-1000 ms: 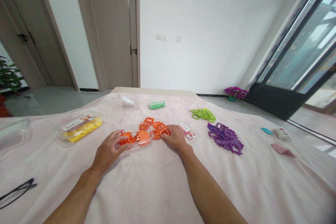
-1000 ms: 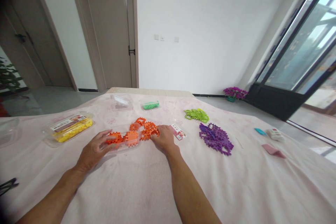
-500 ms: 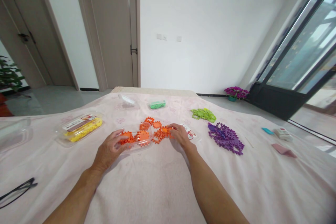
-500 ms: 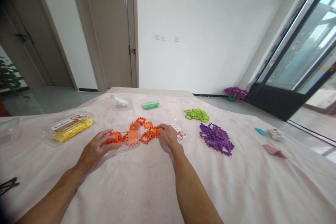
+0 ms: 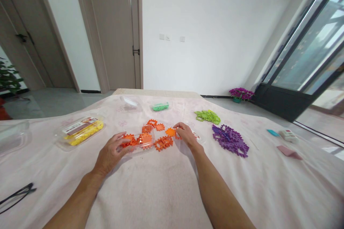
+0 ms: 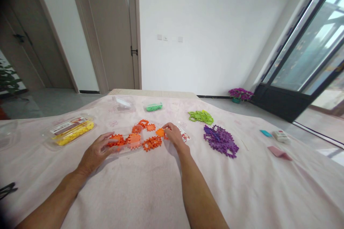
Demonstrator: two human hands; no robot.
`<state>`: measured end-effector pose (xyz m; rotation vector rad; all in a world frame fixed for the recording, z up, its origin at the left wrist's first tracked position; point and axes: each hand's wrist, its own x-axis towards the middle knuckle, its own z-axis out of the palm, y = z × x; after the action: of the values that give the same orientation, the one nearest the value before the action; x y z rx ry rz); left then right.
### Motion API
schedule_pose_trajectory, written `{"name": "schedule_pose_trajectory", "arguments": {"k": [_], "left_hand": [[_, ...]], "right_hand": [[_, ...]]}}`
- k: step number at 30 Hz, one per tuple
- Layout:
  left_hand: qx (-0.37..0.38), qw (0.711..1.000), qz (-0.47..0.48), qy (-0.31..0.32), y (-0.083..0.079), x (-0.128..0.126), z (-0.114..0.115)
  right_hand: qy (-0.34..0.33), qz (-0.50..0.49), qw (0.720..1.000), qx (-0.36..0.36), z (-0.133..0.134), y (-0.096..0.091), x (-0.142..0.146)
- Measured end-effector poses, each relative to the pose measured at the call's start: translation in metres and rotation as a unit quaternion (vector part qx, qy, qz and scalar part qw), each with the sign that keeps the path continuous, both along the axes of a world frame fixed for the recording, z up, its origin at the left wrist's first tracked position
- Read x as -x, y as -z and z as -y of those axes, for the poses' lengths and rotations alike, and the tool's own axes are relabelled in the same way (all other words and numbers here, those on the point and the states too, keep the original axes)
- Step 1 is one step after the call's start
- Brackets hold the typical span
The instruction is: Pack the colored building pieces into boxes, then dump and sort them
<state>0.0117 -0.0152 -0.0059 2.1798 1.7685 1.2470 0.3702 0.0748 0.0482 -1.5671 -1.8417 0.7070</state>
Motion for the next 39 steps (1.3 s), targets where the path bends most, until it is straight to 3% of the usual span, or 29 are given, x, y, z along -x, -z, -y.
{"name": "schedule_pose_trajectory", "arguments": {"k": [3,5,8,11,15,20,25,30,34,39], "left_hand": [[0.005,1.000,0.002,-0.001,-0.001,0.000,0.000],[0.005,1.000,0.005,-0.001,-0.001,-0.001,0.000],[0.003,1.000,0.011,-0.001,-0.003,-0.002,0.000],[0.010,1.000,0.013,0.003,-0.003,-0.002,0.000],[0.016,1.000,0.022,0.003,-0.004,-0.002,0.001],[0.019,1.000,0.024,0.008,-0.002,-0.001,-0.001],[-0.003,1.000,0.012,0.017,0.001,0.001,-0.003],[-0.006,1.000,0.012,0.023,0.000,0.001,-0.002],[-0.011,0.999,0.004,0.038,-0.002,-0.001,-0.001],[-0.013,0.998,-0.013,0.056,-0.002,-0.004,-0.001]], "right_hand": [[-0.091,-0.055,0.993,0.045,-0.001,0.005,0.006],[-0.123,-0.018,0.992,0.019,-0.002,0.011,0.008],[-0.133,0.060,0.989,-0.021,-0.005,0.020,0.006],[-0.148,0.080,0.986,0.016,-0.007,0.023,0.002],[-0.154,0.076,0.984,0.048,-0.002,0.015,0.002],[-0.109,0.080,0.989,0.060,0.004,0.002,0.001],[-0.092,0.024,0.994,0.055,0.000,0.007,-0.003],[-0.044,-0.095,0.994,0.026,-0.007,0.013,0.002],[0.004,-0.200,0.980,-0.006,-0.004,0.004,0.016],[-0.032,-0.275,0.961,-0.011,0.013,-0.009,0.049]]}}
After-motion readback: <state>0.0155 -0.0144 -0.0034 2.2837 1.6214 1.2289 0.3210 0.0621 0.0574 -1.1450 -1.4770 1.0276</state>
